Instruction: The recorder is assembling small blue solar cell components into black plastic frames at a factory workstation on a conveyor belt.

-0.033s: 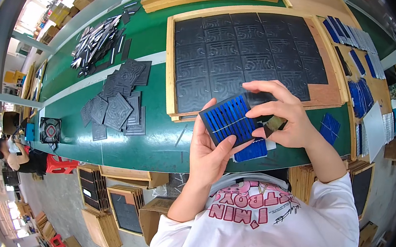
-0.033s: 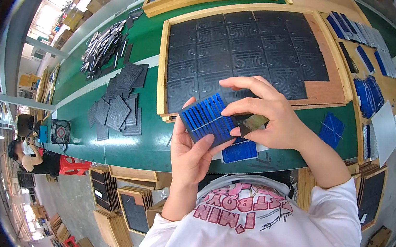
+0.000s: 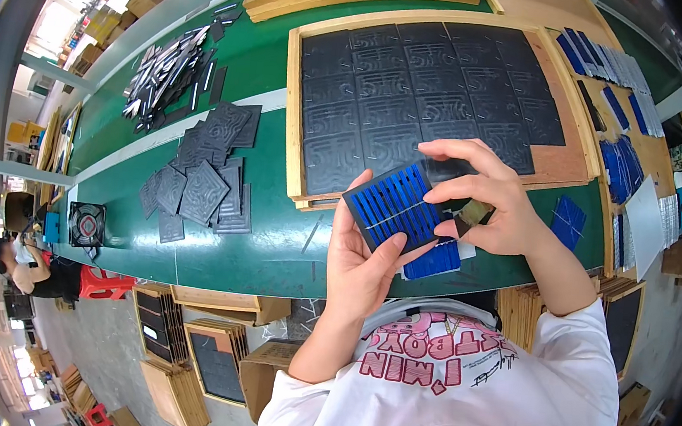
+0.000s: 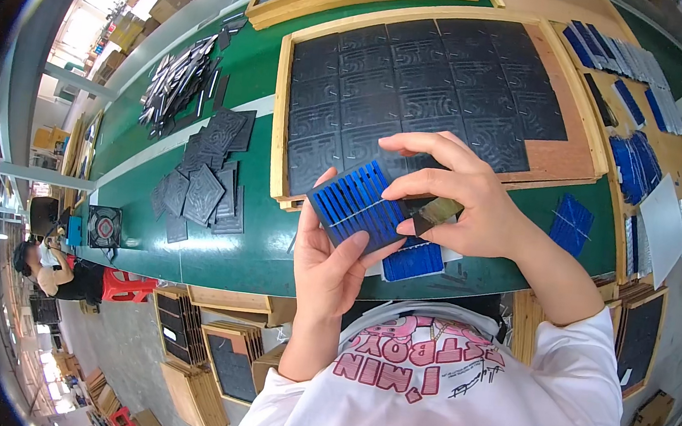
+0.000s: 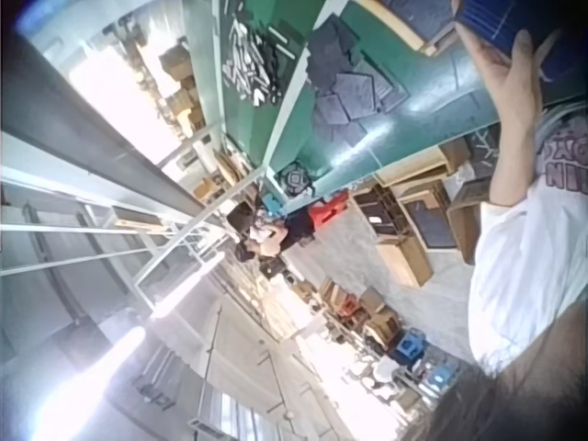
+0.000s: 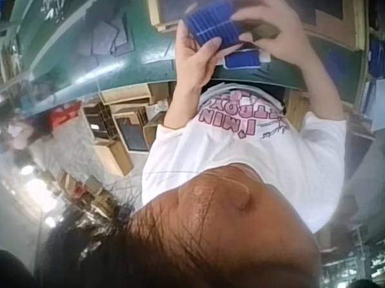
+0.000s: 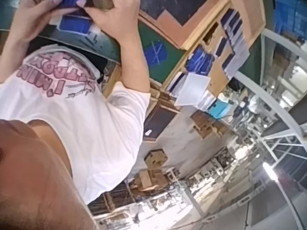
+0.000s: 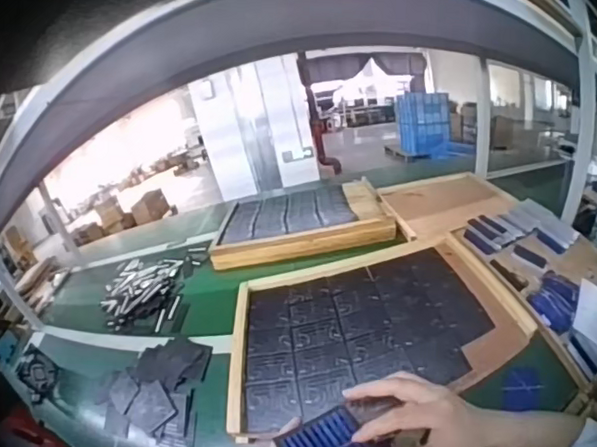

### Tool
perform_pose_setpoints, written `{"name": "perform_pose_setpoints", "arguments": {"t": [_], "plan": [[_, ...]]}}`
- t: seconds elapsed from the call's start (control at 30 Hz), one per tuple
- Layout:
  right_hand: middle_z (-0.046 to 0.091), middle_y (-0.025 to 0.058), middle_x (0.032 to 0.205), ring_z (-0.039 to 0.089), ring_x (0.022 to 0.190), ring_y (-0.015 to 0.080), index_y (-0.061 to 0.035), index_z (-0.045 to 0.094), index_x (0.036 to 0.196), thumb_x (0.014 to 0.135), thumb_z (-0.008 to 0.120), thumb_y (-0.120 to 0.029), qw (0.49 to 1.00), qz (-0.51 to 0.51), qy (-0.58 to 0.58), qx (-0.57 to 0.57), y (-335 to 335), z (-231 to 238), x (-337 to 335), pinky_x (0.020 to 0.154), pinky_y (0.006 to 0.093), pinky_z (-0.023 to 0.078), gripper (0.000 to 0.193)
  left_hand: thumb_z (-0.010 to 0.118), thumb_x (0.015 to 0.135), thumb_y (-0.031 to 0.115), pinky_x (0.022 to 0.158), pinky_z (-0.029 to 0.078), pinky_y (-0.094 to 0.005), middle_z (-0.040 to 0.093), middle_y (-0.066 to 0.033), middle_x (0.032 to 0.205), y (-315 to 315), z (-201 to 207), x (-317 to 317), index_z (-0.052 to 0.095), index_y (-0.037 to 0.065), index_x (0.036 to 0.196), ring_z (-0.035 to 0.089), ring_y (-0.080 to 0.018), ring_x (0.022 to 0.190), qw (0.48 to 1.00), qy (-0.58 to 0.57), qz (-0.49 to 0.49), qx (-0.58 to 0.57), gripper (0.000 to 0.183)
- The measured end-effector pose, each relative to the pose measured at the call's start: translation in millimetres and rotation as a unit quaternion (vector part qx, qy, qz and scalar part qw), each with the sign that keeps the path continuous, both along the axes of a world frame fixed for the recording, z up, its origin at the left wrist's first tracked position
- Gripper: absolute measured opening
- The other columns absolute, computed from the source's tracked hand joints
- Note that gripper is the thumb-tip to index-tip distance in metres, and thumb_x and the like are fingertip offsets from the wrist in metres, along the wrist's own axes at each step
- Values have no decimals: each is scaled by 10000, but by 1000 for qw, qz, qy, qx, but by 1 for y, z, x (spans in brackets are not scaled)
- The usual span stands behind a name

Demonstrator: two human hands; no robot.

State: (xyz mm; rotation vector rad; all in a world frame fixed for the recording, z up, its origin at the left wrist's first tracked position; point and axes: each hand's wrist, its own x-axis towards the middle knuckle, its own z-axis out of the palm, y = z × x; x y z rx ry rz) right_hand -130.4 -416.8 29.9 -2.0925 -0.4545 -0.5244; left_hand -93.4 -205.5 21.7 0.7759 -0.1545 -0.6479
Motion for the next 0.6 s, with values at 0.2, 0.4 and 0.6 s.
{"name": "perform_pose_setpoints", "arguments": {"t": [0.2, 0.4, 0.6], "plan": [[574, 177, 1354, 577, 1162, 320, -108, 723, 1039, 669, 864, -168, 1000, -3, 14, 13, 2, -1, -1, 978, 436, 465, 401, 522, 875, -158, 919, 586, -525, 474, -223, 1385, -1, -1, 0, 215, 82, 1529, 583, -391, 1213, 1000, -6, 10, 6, 761], [571, 183, 1356, 582, 1159, 318, -93, 714, 1056, 675, 851, -122, 999, -1, 35, 39, 3, -3, -1, 979, 431, 472, 406, 524, 880, -155, 932, 577, -533, 476, -210, 1388, -2, 0, 0, 216, 93, 1530, 578, -389, 1221, 1000, -11, 10, 9, 760], [570, 183, 1344, 584, 1162, 297, -69, 698, 1087, 688, 831, -52, 997, 12, 49, 57, 2, -3, -2, 981, 416, 486, 421, 531, 881, -153, 940, 575, -530, 474, -203, 1389, -2, -1, 0, 218, 91, 1526, 580, -380, 1218, 1000, -12, 10, 9, 757]]}}
